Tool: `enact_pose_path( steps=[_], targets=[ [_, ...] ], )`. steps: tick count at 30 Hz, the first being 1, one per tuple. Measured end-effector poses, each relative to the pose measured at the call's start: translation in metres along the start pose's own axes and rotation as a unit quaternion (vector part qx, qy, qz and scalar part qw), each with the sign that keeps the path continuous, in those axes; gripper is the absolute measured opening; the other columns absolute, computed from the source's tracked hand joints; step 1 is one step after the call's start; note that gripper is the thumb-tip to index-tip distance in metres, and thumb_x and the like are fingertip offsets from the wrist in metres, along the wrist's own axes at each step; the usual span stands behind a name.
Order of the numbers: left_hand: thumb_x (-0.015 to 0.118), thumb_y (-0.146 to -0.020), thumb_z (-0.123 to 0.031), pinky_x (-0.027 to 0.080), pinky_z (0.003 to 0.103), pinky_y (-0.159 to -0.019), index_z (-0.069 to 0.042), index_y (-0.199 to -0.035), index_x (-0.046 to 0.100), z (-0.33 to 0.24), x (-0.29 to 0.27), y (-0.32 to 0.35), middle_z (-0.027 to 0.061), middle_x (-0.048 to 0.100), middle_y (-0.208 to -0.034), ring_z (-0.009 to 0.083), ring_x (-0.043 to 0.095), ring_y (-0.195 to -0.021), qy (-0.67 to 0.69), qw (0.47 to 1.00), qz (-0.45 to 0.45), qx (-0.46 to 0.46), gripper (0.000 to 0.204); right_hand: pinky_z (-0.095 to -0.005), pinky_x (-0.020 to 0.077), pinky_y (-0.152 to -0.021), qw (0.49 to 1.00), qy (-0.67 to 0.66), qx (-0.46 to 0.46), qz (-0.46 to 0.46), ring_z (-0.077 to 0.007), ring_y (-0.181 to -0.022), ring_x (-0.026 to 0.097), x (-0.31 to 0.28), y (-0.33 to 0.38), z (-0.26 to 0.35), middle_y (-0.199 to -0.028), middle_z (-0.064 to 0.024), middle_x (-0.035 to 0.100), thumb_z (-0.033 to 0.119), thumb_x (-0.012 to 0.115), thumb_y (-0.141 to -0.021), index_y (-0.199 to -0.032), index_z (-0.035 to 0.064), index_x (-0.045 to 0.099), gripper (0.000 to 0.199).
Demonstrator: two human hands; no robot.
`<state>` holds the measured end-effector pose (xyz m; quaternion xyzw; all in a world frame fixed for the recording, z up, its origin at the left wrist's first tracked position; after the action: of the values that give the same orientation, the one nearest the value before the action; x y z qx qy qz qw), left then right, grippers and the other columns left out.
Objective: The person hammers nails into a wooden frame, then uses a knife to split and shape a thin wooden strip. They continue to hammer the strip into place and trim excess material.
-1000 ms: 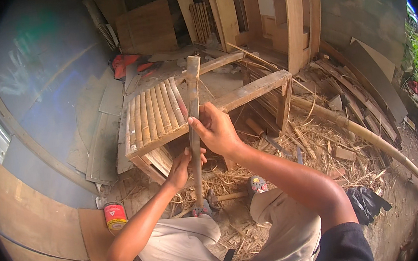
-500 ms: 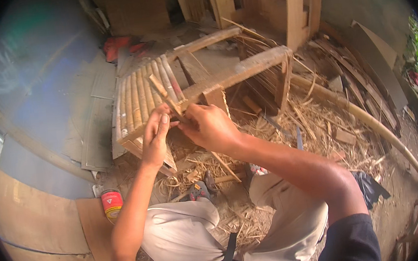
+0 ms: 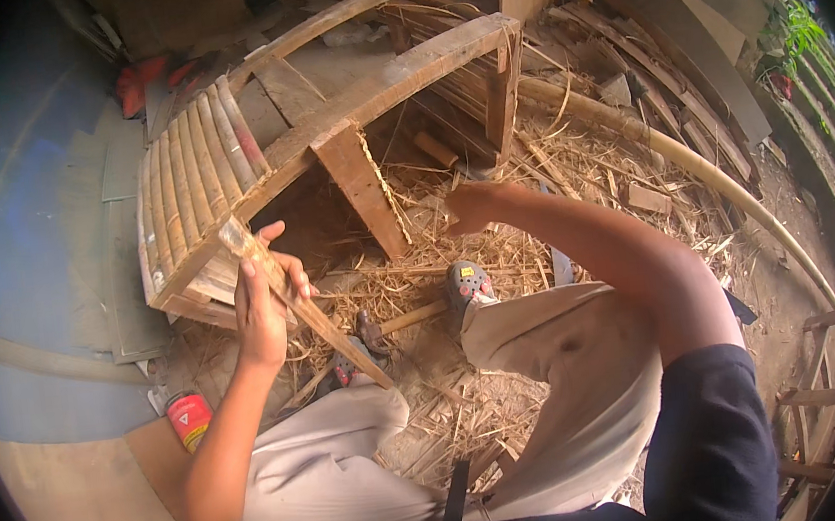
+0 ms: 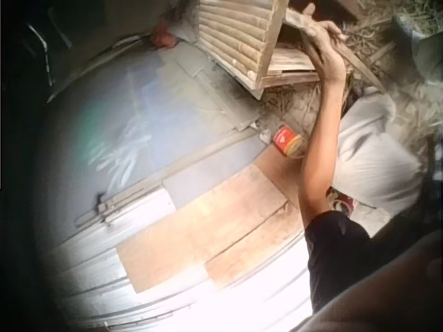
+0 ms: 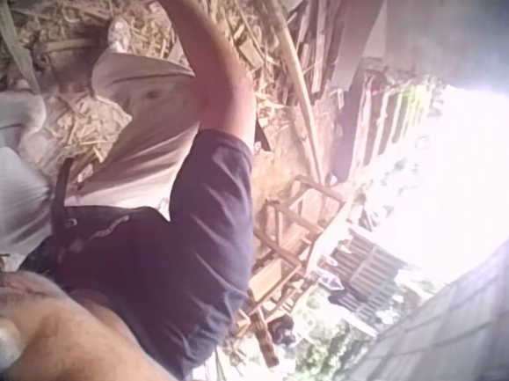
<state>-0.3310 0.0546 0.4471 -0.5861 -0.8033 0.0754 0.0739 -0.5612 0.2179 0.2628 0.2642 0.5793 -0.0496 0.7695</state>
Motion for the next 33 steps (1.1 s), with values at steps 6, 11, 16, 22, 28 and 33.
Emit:
enact_pose_path(
  steps=[6, 11, 16, 22, 28, 33],
  targets=[
    [0.032, -0.107, -0.049, 0.047, 0.025, -0.075, 0.003, -0.141, 0.043, 0.025, 0.018, -0.024, 0.0038, 0.056, -0.082, 0.0095, 0.053, -0.076, 0.002, 0.999, -0.022, -0.039, 0.062, -0.0438, 0.0584, -0.078, 0.977, 0.094, 0.172, 0.084, -0.0296, -0.098, 0.071, 0.063, -0.049, -0.130, -0.103, -0.0158, 0.073, 0.017, 0.072, -0.079, -0.103, 0.0033, 0.074, 0.027],
    [0.029, -0.109, -0.043, 0.048, 0.029, -0.082, 0.001, -0.140, 0.045, 0.051, 0.043, -0.056, 0.0079, 0.063, -0.095, 0.0123, 0.058, -0.086, 0.005, 0.998, 0.028, -0.060, 0.056, -0.0421, 0.0587, -0.079, 0.958, -0.033, 0.283, 0.022, -0.0322, -0.103, 0.070, 0.107, -0.054, -0.191, -0.107, -0.0172, 0.072, 0.010, 0.065, -0.083, -0.109, 0.0025, 0.072, 0.028],
    [0.026, -0.109, -0.044, 0.048, 0.032, -0.087, 0.004, -0.141, 0.042, 0.047, 0.048, -0.057, 0.0114, 0.064, -0.100, 0.0150, 0.060, -0.092, 0.011, 0.997, 0.058, -0.041, 0.060, -0.0624, 0.0404, -0.099, 0.885, -0.191, 0.423, 0.026, -0.0353, -0.125, 0.057, 0.180, -0.020, -0.217, -0.130, -0.0202, 0.061, 0.021, 0.049, -0.094, -0.145, 0.0026, 0.038, 0.055],
    [0.027, -0.110, -0.039, 0.047, 0.029, -0.086, 0.003, -0.139, 0.045, 0.050, 0.036, -0.052, 0.0069, 0.062, -0.100, 0.0124, 0.058, -0.089, 0.039, 0.998, 0.000, -0.047, 0.055, -0.0420, 0.0565, -0.075, 0.879, -0.348, 0.325, -0.029, -0.0311, -0.082, 0.072, 0.155, -0.014, -0.202, -0.093, -0.0187, 0.071, 0.038, 0.070, -0.086, -0.131, -0.0001, 0.051, 0.062],
    [0.036, -0.108, -0.045, 0.033, 0.018, -0.057, -0.004, -0.143, 0.045, 0.046, 0.022, -0.054, -0.0039, 0.037, -0.081, 0.0043, 0.033, -0.065, 0.018, 0.989, -0.138, -0.047, 0.055, -0.0329, 0.0538, -0.056, 0.798, -0.538, 0.247, -0.112, -0.0164, -0.066, 0.067, 0.060, -0.003, -0.158, -0.080, -0.0094, 0.069, 0.014, 0.074, -0.089, -0.141, 0.0114, 0.041, 0.062],
    [0.043, -0.106, -0.046, 0.032, 0.018, -0.053, -0.010, -0.143, 0.045, 0.028, 0.036, -0.062, -0.0047, 0.037, -0.078, 0.0037, 0.033, -0.060, 0.120, 0.985, -0.119, -0.032, 0.052, -0.0344, 0.0508, -0.059, 0.653, -0.721, 0.217, -0.083, -0.0165, -0.063, 0.054, 0.012, 0.035, -0.113, -0.074, -0.0020, 0.054, 0.011, 0.057, -0.097, -0.111, 0.0120, 0.060, 0.015]
  ],
)
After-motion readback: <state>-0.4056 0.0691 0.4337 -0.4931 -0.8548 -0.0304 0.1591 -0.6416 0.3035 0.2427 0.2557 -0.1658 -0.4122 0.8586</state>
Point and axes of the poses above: each hand's wrist, its own y-axis away from the middle knuckle, its own x-axis out of the palm, z = x × y, the point moved 9 cm from there along -y, towards the middle knuckle
